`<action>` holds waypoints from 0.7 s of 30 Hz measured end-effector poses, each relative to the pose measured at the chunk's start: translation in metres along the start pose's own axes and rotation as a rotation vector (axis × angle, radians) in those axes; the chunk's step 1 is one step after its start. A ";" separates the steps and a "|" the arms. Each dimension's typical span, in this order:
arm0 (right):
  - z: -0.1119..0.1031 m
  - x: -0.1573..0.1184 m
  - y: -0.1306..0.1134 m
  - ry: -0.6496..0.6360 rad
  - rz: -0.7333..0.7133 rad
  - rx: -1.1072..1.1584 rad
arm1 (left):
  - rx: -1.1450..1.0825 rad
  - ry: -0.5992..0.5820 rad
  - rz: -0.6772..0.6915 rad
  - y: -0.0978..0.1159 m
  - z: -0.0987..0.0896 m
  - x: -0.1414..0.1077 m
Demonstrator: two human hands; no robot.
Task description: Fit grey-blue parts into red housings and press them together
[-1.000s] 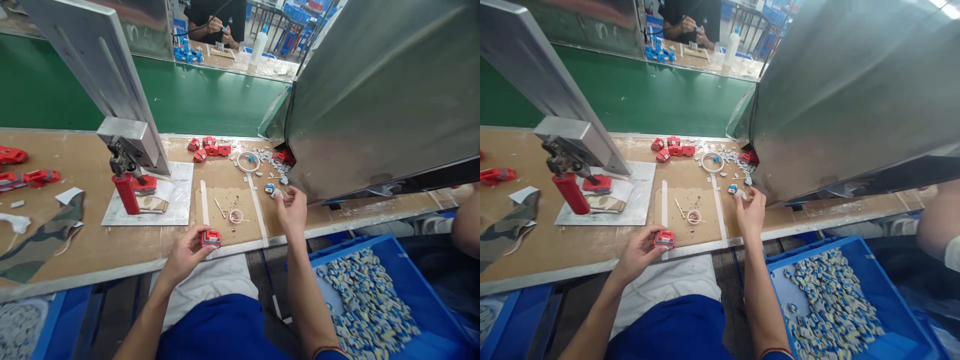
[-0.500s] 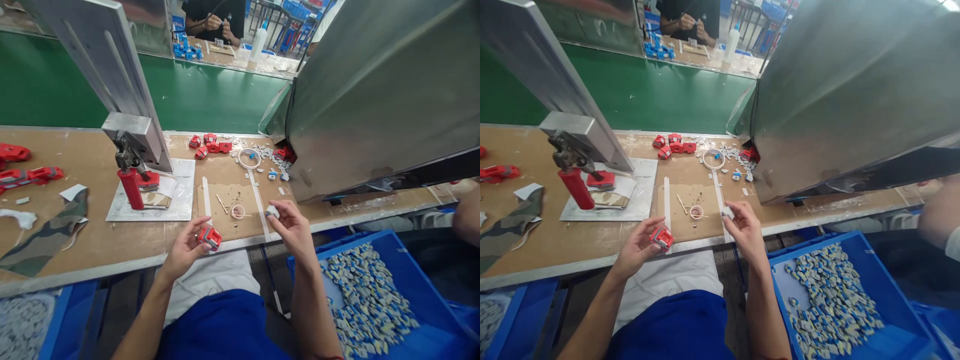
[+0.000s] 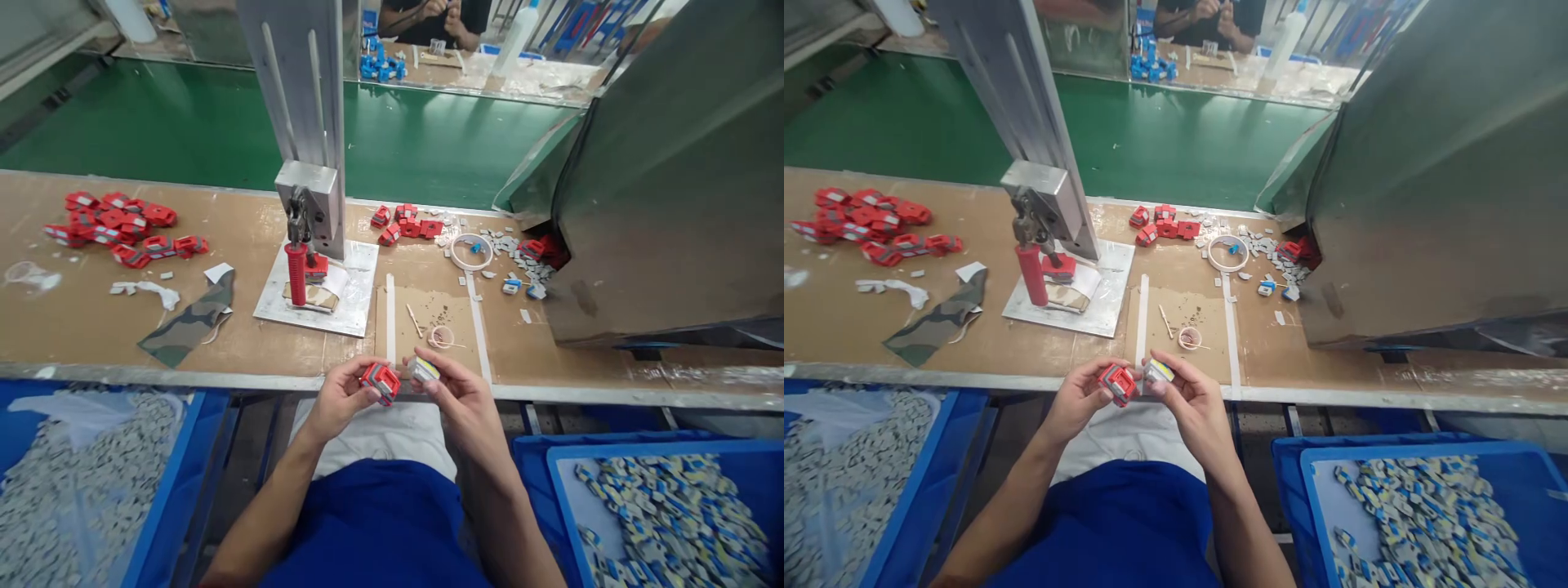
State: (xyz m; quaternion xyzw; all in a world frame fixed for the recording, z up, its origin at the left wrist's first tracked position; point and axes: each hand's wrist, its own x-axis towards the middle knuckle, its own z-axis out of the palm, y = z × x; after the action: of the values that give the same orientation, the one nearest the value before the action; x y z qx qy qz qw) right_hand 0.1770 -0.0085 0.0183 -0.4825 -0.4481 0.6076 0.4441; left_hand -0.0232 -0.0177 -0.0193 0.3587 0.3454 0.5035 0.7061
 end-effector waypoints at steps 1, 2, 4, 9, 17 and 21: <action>0.001 -0.001 0.000 0.025 -0.015 -0.030 | 0.019 0.021 -0.009 0.001 0.002 -0.001; 0.002 -0.002 0.000 0.045 -0.036 -0.061 | 0.036 0.037 -0.015 0.002 0.004 -0.001; 0.006 -0.004 -0.001 0.070 -0.080 -0.091 | 0.067 0.064 -0.014 0.003 0.009 -0.002; 0.016 -0.007 -0.007 0.071 -0.103 -0.011 | 0.104 0.093 -0.011 0.004 0.019 -0.001; 0.014 -0.007 -0.005 0.104 -0.160 -0.106 | 0.123 0.083 -0.040 0.004 0.021 0.004; 0.009 -0.007 -0.001 0.083 -0.223 -0.277 | 0.177 0.084 -0.055 0.007 0.020 0.005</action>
State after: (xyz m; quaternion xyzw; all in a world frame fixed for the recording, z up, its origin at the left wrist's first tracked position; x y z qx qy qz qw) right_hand 0.1688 -0.0165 0.0214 -0.5109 -0.5597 0.4665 0.4562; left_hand -0.0080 -0.0145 -0.0041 0.3886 0.4277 0.4660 0.6700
